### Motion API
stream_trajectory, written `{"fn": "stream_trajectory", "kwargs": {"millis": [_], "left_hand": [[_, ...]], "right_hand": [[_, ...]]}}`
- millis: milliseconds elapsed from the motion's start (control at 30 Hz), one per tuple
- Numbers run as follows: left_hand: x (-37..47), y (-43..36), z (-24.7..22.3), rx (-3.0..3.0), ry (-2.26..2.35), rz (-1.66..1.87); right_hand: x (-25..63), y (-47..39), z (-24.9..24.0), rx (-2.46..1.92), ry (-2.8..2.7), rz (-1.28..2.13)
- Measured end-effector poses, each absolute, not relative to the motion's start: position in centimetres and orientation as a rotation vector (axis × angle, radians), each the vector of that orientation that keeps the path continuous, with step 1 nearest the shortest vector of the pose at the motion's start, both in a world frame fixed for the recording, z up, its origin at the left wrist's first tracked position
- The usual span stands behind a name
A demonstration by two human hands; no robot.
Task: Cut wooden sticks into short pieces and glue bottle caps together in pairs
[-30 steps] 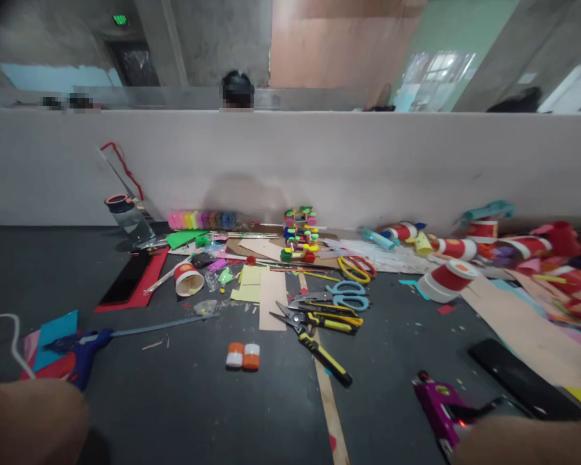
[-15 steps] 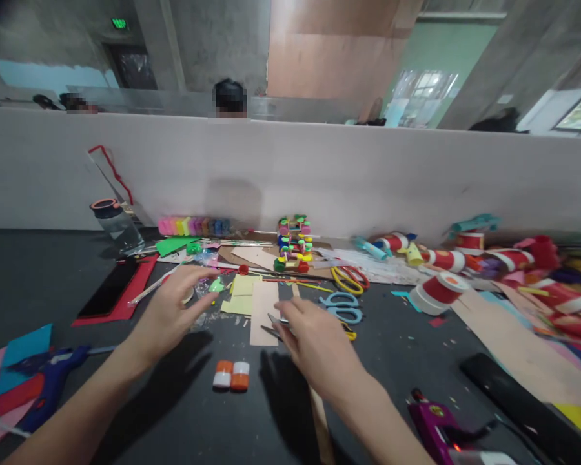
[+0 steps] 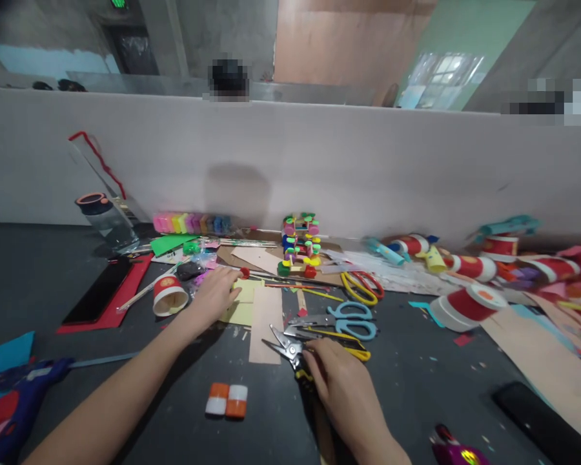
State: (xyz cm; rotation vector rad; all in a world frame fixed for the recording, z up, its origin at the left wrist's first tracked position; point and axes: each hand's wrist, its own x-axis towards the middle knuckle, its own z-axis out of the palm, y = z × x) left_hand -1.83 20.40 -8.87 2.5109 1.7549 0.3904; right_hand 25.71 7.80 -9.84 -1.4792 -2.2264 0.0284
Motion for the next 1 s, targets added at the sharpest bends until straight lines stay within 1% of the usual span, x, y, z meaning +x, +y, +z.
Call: {"fn": "stream_trajectory", "kwargs": {"millis": [300, 500, 767, 1000], "left_hand": [[-3.7, 20.4, -7.5, 2.531, 1.892, 0.445], [-1.6, 21.5, -8.4, 2.579, 1.826, 0.331], [0.0, 25.6, -9.2, 2.593, 1.921, 0.214], [2.0, 31.7, -9.2, 2.629, 1.878, 0.177]], "right_hand": [[25.9, 8.2, -10.6, -1.316, -2.024, -0.041], [26.2, 8.0, -10.9, -1.345, -1.99, -0.052], [27.1, 8.1, -11.3, -1.389, -1.967, -0.046], [27.1, 8.1, -11.6, -1.399, -1.962, -0.008]]}}
